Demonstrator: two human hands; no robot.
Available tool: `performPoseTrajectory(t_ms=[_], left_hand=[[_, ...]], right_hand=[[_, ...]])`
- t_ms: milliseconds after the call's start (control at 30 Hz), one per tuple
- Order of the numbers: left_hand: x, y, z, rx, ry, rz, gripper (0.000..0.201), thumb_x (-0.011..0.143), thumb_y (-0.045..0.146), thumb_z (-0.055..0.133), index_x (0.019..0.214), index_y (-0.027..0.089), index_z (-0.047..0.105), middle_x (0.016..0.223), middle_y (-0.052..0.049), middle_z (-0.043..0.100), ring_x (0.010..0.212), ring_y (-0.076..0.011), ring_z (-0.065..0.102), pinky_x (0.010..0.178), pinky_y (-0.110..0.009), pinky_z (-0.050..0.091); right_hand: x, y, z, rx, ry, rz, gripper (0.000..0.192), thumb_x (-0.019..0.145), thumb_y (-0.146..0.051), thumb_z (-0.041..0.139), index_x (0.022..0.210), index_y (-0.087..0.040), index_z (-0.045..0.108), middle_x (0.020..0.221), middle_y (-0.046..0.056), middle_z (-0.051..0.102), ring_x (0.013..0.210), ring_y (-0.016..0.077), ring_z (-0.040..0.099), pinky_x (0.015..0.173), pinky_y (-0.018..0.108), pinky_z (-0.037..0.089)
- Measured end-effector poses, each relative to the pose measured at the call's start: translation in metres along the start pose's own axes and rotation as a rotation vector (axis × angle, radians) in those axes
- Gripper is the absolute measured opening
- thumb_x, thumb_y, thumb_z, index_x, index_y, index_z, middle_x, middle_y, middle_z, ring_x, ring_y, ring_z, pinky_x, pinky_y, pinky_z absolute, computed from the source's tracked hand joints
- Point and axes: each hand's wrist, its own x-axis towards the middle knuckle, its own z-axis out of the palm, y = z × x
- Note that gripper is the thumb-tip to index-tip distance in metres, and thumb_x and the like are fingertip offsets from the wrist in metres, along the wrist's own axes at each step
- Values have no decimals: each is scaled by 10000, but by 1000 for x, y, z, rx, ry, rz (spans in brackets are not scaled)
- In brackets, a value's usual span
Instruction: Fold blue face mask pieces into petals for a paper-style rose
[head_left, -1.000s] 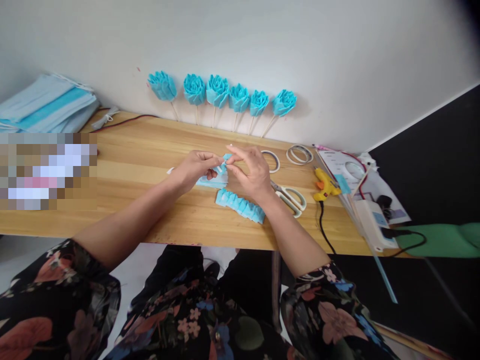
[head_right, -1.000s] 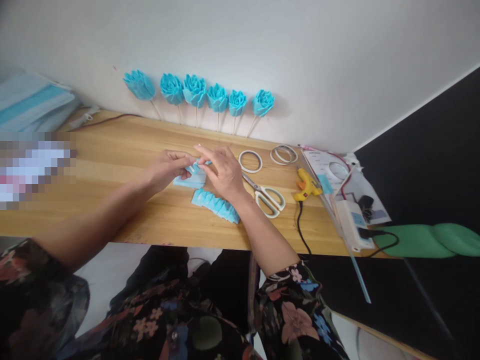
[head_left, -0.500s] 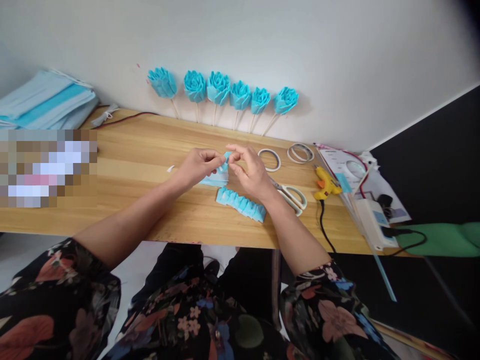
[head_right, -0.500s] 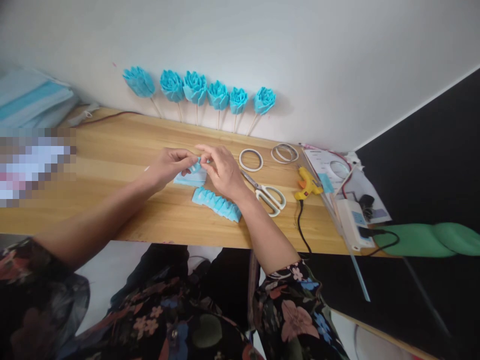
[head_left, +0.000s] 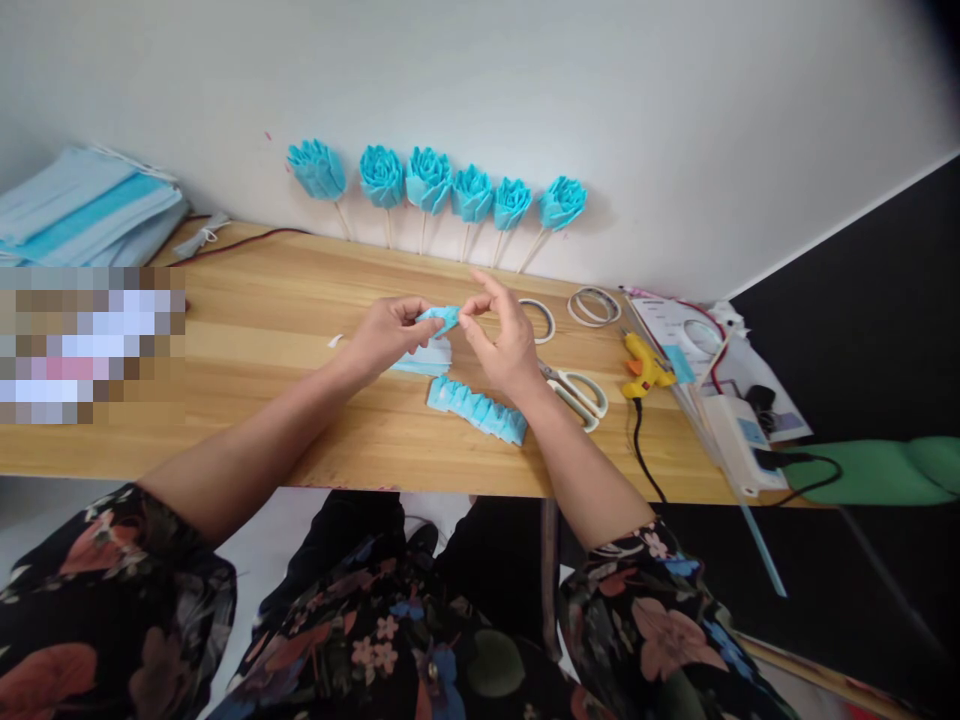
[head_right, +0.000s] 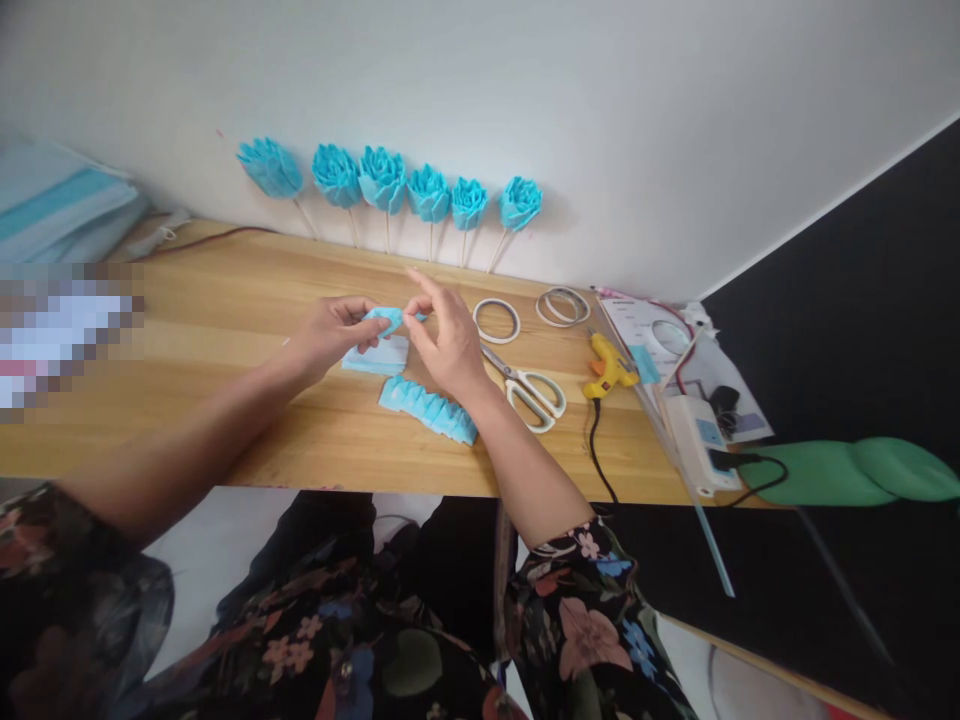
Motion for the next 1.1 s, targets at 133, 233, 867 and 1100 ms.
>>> performPoseTrajectory(t_ms=[133,233,867,1100], left_hand=[[0,0,-1,-16,24,-4,226,769,340,728,668,174,611,545,23,555,482,-80,454,474,-220,336],[-1,2,-1,-35,14,6,237,766,351,736,673,170,614,549,23,554,486,-78,454,479,-218,348],[2,-6,-2,477,191,594,62,850,253,694,881,202,678,1025,-69,704,1024,-232,637,936,-393,463],[2,-7,-2,555,181,598,43,861,230,682,840,194,673,995,-66,705,963,-229,641,911,-397,458]], right_hand=[[1,-1,-2,101,-2,68,563,939,-252,564,1485,-326,447,1067,27,725,1031,209,658,1048,452,510],[0,0,-1,136,-59,101,622,906,-267,624,1496,-326,437,1081,26,731,1031,202,669,1034,424,523],[-1,3,4,70,-17,55,560,896,-175,615,1425,-311,491,940,0,721,897,180,659,957,402,544],[-2,2,4,59,-33,49,558,893,-166,605,1419,-317,496,999,6,728,902,180,655,977,415,536]])
